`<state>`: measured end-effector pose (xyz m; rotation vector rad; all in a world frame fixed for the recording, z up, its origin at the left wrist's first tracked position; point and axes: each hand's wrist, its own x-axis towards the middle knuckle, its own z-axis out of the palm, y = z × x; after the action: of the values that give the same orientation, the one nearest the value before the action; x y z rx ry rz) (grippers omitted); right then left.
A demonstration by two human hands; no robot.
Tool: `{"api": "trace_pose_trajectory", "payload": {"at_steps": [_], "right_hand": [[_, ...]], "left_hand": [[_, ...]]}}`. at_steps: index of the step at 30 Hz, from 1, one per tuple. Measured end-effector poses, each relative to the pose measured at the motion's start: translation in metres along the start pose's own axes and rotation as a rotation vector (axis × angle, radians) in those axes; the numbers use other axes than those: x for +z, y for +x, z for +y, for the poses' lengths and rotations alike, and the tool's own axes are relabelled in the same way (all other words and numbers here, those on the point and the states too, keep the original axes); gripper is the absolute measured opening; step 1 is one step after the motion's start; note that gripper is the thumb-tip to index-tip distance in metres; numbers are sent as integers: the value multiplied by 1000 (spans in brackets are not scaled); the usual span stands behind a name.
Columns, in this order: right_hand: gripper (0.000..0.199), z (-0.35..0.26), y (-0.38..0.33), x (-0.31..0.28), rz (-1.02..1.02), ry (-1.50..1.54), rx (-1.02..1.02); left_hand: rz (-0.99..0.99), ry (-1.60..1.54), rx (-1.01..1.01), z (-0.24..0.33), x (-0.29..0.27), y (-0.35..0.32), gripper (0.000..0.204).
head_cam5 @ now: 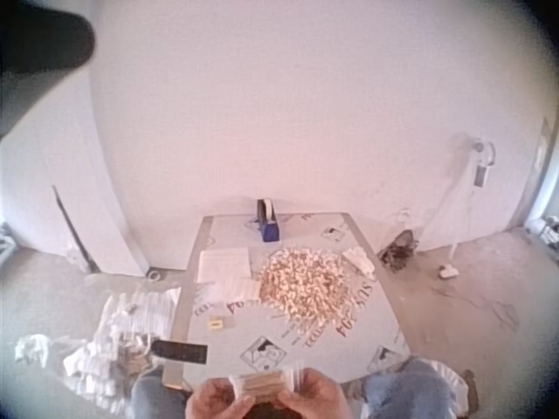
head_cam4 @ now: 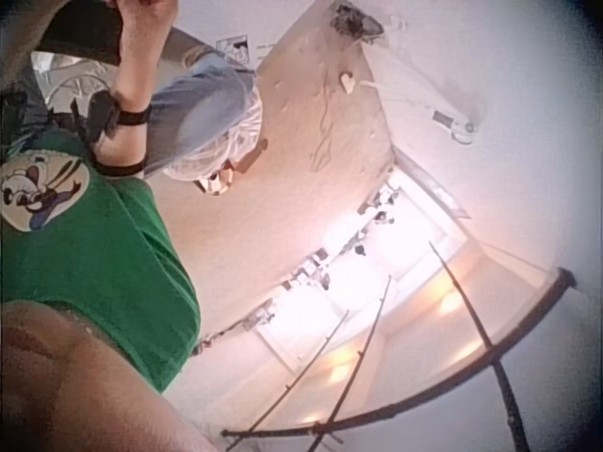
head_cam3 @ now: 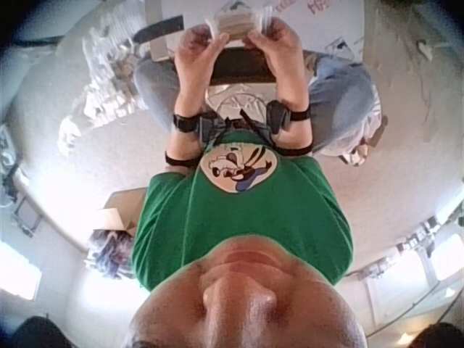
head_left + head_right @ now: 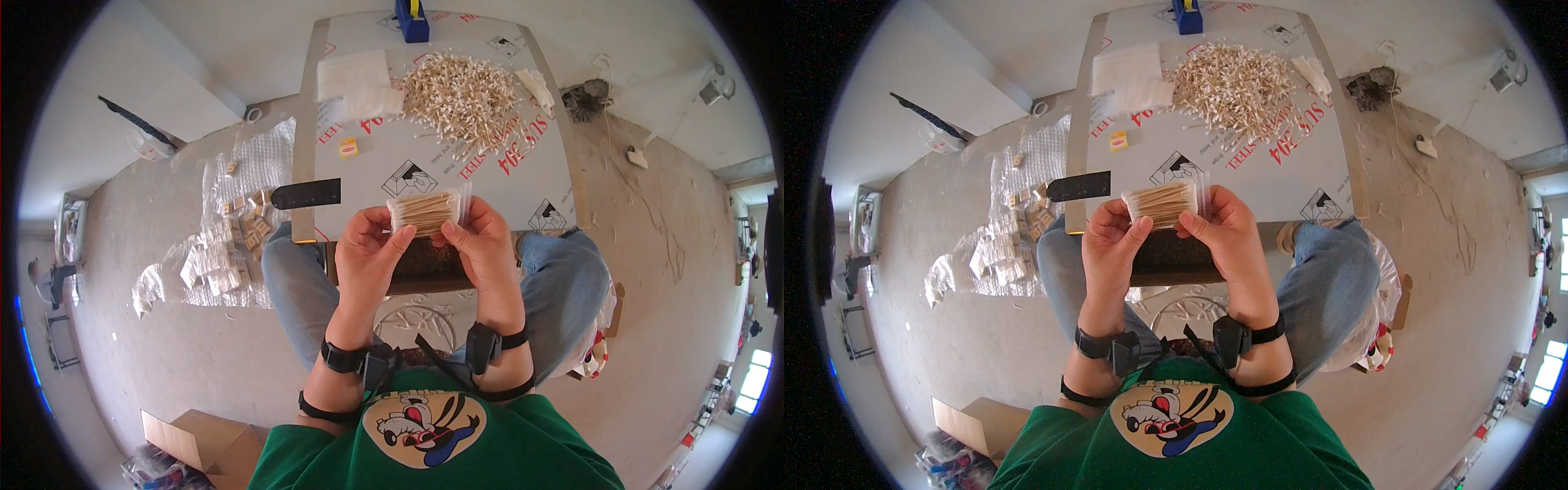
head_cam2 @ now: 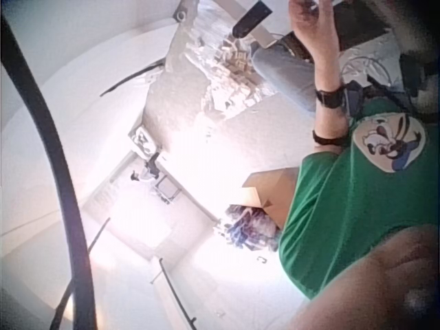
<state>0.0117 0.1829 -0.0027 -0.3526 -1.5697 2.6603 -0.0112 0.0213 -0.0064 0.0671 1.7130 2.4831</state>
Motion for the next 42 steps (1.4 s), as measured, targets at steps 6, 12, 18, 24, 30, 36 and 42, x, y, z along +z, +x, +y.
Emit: {"api": "trace_pose_trajectory", "payload": {"at_steps": [6, 12, 18, 24, 30, 36, 42], "right_hand": [[21, 6, 2, -9, -48, -88, 15], [27, 36, 9, -4, -105, 271, 94], [38, 45, 16, -5, -251, 426, 38], [29, 63, 21, -13, -380, 547, 9], [27, 73, 13, -2, -393, 685, 123], [35, 31, 6, 14, -285, 267, -38], [24, 38, 5, -3, -147, -7, -70]], "left_hand": [[38, 203, -14, 12, 1, 0, 24], [26, 154, 130, 5, 6, 1, 25], [32, 614, 439, 15, 9, 4, 27], [11, 647, 513, 22, 16, 1, 25], [17, 519, 343, 17, 13, -3, 26], [-25, 740, 507, 18, 4, -1, 26], [-7, 687, 331, 13, 7, 3, 24]]}}
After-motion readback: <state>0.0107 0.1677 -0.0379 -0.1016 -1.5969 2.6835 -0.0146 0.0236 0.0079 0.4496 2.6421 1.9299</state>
